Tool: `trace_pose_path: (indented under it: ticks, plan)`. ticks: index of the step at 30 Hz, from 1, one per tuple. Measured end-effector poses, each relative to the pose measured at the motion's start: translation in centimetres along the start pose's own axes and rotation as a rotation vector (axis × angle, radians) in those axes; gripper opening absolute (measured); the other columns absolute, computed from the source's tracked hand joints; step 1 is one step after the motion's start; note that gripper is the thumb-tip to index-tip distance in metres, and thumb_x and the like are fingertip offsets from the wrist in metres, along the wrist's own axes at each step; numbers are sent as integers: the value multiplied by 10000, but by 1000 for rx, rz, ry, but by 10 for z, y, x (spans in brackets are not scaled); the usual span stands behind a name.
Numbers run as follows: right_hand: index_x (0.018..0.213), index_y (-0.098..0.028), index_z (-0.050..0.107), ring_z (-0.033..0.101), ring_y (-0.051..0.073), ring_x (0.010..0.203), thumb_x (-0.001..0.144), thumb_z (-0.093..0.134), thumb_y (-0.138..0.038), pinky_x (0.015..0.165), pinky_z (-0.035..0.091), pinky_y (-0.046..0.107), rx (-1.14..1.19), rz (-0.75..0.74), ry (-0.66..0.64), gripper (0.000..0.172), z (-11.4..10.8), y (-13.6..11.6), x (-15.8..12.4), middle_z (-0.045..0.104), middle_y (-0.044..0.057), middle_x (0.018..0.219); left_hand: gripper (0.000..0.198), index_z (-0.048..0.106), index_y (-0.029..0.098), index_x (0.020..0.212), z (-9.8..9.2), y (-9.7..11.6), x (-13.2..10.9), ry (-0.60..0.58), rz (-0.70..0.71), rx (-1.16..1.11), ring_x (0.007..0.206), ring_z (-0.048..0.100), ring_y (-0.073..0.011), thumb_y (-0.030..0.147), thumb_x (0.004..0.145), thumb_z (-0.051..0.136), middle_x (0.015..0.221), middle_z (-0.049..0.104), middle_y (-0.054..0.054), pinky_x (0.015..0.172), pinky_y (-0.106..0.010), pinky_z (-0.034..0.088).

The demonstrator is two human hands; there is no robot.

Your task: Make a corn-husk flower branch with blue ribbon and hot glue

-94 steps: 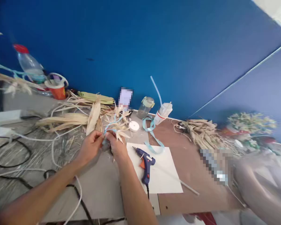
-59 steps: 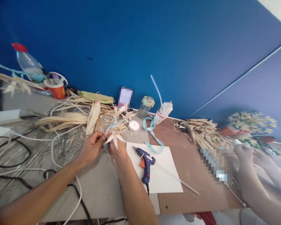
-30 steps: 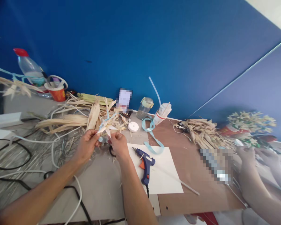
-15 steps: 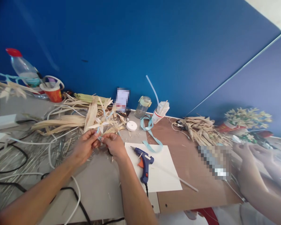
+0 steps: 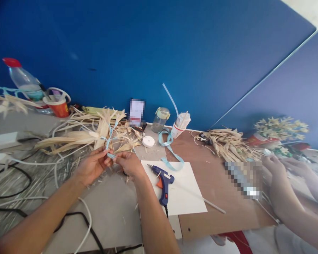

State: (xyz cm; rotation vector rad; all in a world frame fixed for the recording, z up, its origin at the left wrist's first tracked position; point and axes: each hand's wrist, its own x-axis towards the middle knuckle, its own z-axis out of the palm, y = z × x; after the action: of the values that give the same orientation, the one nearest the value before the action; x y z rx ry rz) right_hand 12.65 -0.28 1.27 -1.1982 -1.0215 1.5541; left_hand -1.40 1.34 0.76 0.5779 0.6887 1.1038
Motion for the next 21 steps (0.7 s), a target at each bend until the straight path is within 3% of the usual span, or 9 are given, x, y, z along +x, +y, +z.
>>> trace_pose_path:
  ticks: [5,9,13,17,21]
  plan:
    - [652,-159,620,274,39,379,586,724,-327,396,181,190,37,19,4,209,1,-1,-2,515,-67,466,77,604,132,744,-4,3,1,-39,-15,4,465,493,-68,152,712,671,675,603,5,455,-216,438]
    - [701,-176,622,338,56,412,628,671,-260,441,235,195,-8,-52,64,122,5,1,-2,517,-77,486,91,618,124,740,-3,3,3,22,1,13,514,527,-66,110,684,689,702,611,-1,510,-196,471]
    - [697,-185,639,494,107,557,674,635,-229,563,360,222,-173,-196,126,49,8,-1,-4,613,-34,610,110,634,111,740,-2,1,4,60,5,36,552,545,-65,116,667,716,704,614,-8,554,-176,477]
    - [683,-202,655,553,147,656,699,628,-198,659,404,265,-400,-311,194,32,12,-4,-8,648,-15,674,131,636,110,720,-1,-1,3,46,28,88,566,543,-73,178,666,735,686,615,-11,549,-175,457]
    - [731,-220,669,589,171,697,730,610,-194,695,423,289,-523,-385,177,65,15,-1,-11,679,3,734,159,627,117,712,0,-2,3,60,37,123,565,537,-79,184,640,752,650,614,-1,531,-174,429]
